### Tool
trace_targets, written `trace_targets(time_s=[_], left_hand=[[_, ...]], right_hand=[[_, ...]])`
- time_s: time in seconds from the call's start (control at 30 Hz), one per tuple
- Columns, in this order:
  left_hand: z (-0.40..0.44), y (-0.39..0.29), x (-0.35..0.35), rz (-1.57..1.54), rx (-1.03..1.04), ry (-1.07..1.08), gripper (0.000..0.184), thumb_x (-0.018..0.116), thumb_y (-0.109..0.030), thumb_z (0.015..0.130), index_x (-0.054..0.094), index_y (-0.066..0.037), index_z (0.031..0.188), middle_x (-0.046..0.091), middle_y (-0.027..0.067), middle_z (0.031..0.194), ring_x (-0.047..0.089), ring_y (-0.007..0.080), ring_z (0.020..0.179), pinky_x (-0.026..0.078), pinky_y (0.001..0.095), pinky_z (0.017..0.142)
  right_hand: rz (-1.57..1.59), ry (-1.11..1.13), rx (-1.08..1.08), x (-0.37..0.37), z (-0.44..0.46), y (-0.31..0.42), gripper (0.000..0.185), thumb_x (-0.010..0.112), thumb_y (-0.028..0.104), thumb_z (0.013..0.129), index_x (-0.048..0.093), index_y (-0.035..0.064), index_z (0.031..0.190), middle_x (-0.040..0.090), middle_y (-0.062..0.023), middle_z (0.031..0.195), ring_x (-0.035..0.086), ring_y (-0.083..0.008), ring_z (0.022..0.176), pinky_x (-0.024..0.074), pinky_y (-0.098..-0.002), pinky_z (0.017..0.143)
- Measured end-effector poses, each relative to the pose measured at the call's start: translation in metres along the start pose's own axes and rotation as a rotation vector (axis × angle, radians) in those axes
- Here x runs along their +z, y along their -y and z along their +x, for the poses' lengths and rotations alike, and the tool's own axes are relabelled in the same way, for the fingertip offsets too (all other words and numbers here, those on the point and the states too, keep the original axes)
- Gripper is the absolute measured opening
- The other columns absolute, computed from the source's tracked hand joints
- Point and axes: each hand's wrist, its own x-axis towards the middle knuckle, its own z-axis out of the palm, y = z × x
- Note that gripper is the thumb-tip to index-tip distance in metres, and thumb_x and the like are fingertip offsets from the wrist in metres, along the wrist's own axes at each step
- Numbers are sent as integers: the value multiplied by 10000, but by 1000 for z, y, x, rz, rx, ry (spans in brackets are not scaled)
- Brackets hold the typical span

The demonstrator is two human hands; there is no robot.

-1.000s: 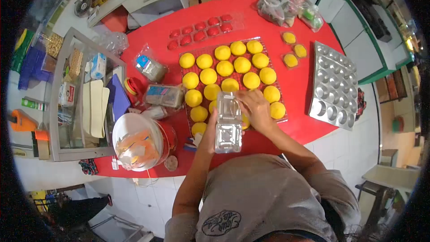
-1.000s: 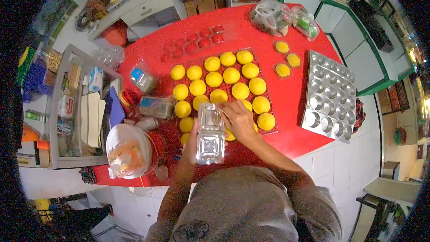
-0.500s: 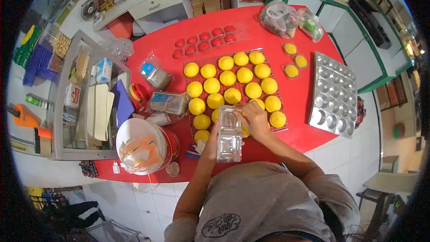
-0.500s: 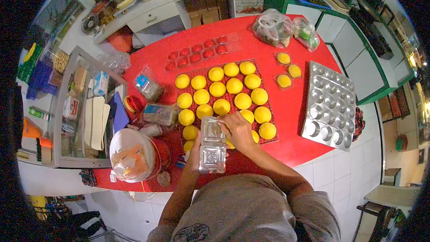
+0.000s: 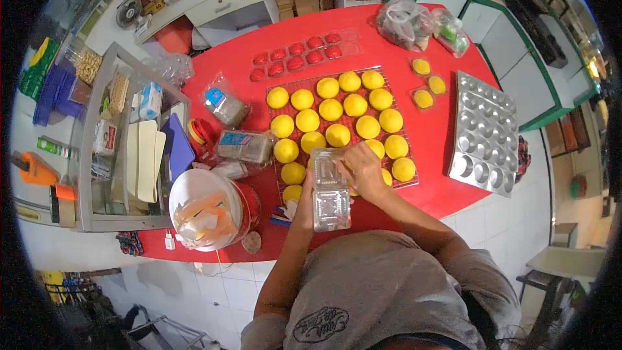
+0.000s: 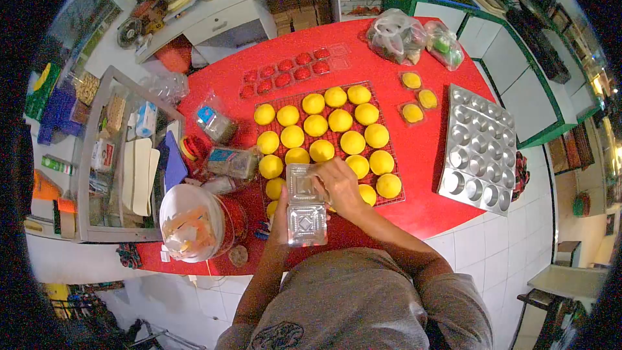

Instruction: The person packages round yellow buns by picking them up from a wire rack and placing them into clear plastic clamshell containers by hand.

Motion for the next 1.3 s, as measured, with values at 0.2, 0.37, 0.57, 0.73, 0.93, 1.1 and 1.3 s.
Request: trace_targets(time_s=[0.2,0.37,0.57,0.73,0.93,1.1,1.3], left_hand=[[-3,-1,-3,53,6,-19,705,328,-653,927,502,-64,1273,673,201,986,690,277,713,559,332,518],[-13,9,-8,97,-21,-72,725,306,-660,928,485,-58,1291,658,220,1029,690,289,760,571,354,555],[-33,24,-3,120,188,-259,665,337,-623,940,488,-71,1278,668,163,1013,678,232,754,554,320,571],[-58,56,-10,71,394,-359,598,346,-558,965,474,-66,1280,663,149,1023,668,222,776,548,328,606],[-76,91,36,-62,653,-555,507,364,-481,982,481,-73,1259,648,131,1036,650,212,819,535,322,668],[-71,138,-27,159,817,-821,441,454,-428,961,504,-76,1223,616,78,1016,610,169,820,510,290,691],[-89,119,24,-614,864,-889,348,495,-327,959,514,-63,1186,592,66,1031,588,159,821,500,274,682]], right_hand=[[44,94,-67,-3,7,-8,110,661,89,791,615,58,885,582,-44,820,500,-199,760,414,-298,740],[93,238,-46,-9,6,-6,87,639,81,813,592,57,881,567,-54,851,498,-204,766,403,-309,756],[249,358,-91,-23,0,4,71,619,91,835,582,54,883,566,-61,871,510,-217,753,422,-331,742],[408,522,-120,-44,-14,17,81,594,102,852,588,49,913,570,-68,859,534,-225,746,448,-341,722],[399,327,-517,-42,-37,20,127,563,94,852,591,37,962,588,-94,871,557,-227,743,473,-324,678],[448,252,-426,-59,-30,-10,145,573,61,849,588,21,988,609,-109,909,566,-223,750,475,-314,660],[317,267,-80,-92,-13,-26,163,600,11,849,574,-9,1009,617,-126,917,573,-224,755,469,-313,643]])
